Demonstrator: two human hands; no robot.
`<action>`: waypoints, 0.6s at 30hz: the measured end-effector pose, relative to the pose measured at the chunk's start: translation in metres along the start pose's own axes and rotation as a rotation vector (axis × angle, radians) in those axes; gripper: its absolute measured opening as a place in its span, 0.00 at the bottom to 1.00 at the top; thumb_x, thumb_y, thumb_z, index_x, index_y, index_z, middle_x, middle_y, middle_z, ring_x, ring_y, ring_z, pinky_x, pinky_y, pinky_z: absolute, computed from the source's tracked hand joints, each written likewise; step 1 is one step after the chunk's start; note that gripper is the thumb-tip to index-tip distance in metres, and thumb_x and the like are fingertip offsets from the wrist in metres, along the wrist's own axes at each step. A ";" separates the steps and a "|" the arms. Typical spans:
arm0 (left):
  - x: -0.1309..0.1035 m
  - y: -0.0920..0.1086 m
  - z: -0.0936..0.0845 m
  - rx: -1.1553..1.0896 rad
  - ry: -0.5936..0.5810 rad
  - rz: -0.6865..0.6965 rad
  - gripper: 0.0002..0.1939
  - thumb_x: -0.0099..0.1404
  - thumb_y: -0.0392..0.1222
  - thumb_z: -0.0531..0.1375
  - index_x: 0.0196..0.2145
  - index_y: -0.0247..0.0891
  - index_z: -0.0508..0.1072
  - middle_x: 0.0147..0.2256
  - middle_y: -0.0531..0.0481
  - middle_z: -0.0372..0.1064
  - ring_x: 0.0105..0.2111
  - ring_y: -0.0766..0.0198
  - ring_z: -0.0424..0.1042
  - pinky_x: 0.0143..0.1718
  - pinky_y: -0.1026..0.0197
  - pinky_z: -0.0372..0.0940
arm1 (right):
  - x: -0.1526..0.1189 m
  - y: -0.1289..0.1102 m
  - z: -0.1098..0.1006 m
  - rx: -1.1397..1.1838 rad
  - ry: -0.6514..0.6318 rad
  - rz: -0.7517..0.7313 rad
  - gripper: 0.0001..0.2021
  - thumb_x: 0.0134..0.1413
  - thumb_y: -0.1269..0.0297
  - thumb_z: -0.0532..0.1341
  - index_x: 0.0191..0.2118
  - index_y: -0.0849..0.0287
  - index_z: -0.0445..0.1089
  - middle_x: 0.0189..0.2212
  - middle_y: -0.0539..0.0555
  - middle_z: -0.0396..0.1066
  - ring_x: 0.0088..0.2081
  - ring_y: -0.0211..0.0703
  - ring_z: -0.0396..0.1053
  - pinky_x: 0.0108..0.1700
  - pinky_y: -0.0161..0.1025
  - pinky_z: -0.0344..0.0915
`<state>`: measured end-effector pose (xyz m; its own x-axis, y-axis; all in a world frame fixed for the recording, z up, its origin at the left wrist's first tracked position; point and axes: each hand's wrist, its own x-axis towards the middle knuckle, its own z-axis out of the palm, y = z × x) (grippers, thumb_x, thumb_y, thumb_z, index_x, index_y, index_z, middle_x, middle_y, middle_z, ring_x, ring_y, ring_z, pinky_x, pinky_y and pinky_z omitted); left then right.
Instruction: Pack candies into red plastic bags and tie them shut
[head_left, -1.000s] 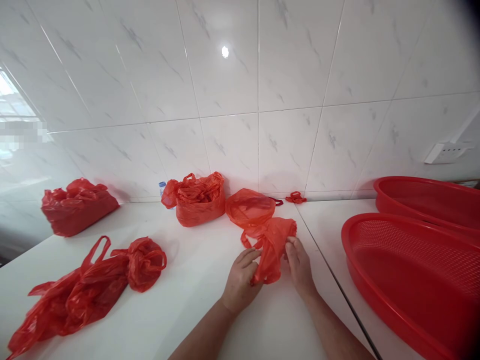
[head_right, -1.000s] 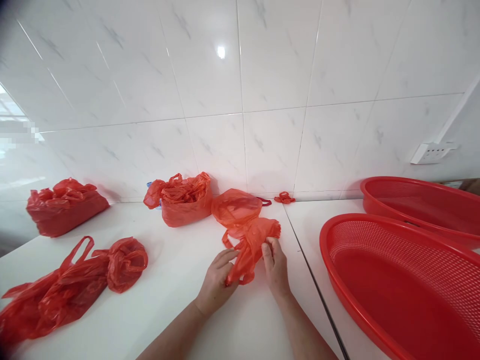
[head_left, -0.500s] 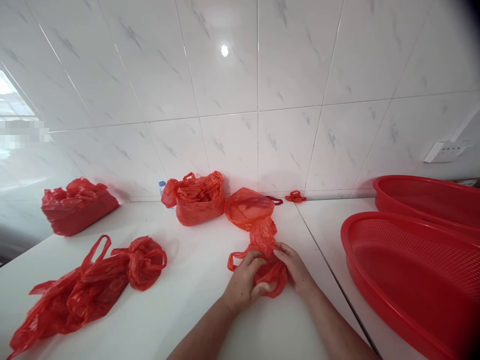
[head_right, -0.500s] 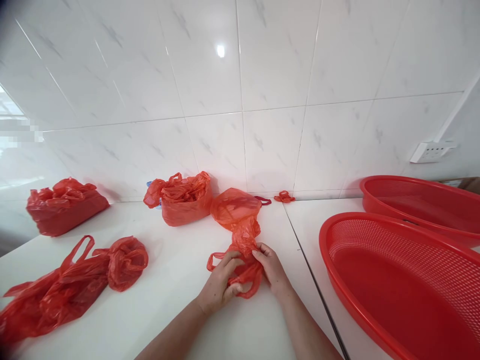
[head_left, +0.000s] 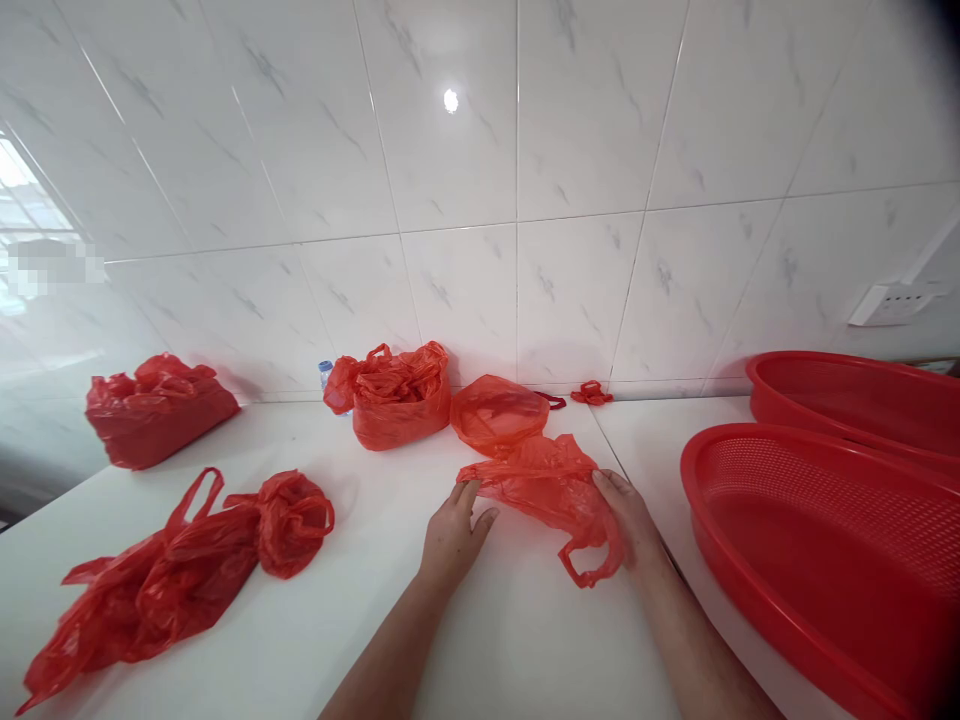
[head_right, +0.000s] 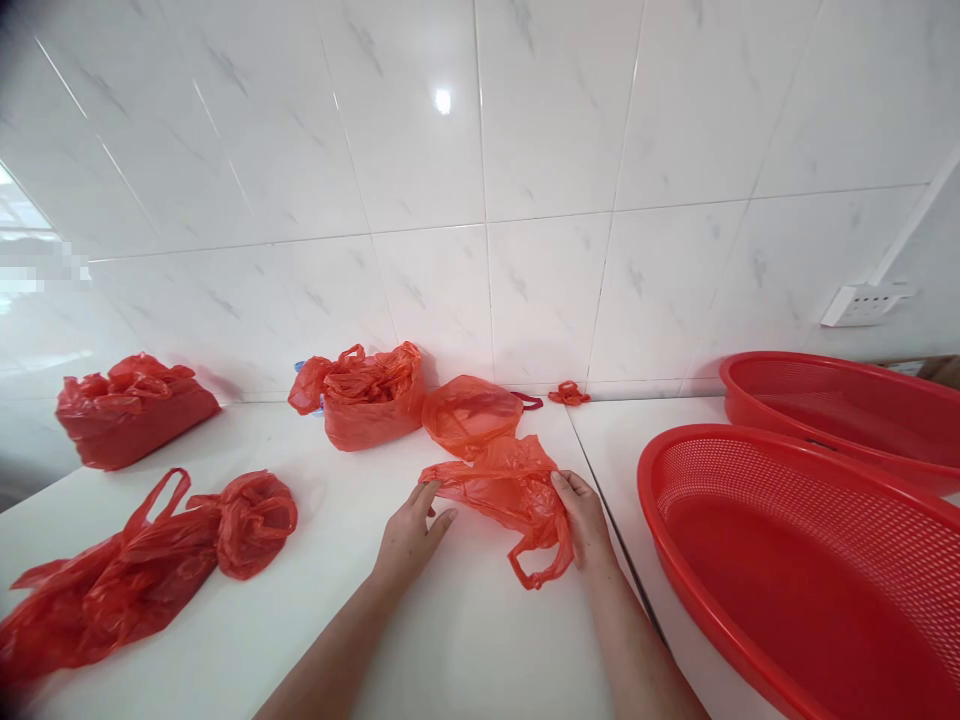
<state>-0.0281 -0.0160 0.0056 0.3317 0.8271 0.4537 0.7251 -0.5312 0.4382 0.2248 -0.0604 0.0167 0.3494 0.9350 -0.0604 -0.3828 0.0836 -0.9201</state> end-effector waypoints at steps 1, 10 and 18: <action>0.000 0.000 0.000 0.006 0.052 0.001 0.21 0.65 0.49 0.51 0.54 0.43 0.59 0.45 0.45 0.68 0.32 0.61 0.72 0.31 0.58 0.67 | -0.001 0.000 0.001 -0.044 -0.009 -0.013 0.15 0.44 0.50 0.65 0.30 0.57 0.67 0.25 0.49 0.70 0.27 0.40 0.67 0.31 0.36 0.64; -0.006 0.016 -0.002 -0.101 0.318 0.186 0.13 0.63 0.41 0.57 0.44 0.38 0.61 0.36 0.46 0.67 0.37 0.60 0.69 0.38 0.55 0.67 | -0.004 0.000 0.007 -0.707 0.058 -0.305 0.11 0.53 0.57 0.56 0.38 0.55 0.70 0.35 0.53 0.71 0.36 0.45 0.69 0.37 0.40 0.65; -0.010 0.028 0.005 -0.207 0.317 0.133 0.05 0.63 0.35 0.54 0.32 0.40 0.59 0.26 0.54 0.62 0.27 0.67 0.64 0.29 0.62 0.64 | -0.052 0.010 0.064 -1.046 0.080 -0.986 0.08 0.55 0.70 0.53 0.37 0.57 0.69 0.32 0.55 0.69 0.36 0.44 0.65 0.40 0.41 0.62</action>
<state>-0.0081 -0.0384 0.0090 0.1885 0.6682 0.7197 0.5411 -0.6822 0.4917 0.1482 -0.0859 0.0355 0.1565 0.6217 0.7675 0.8185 0.3533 -0.4531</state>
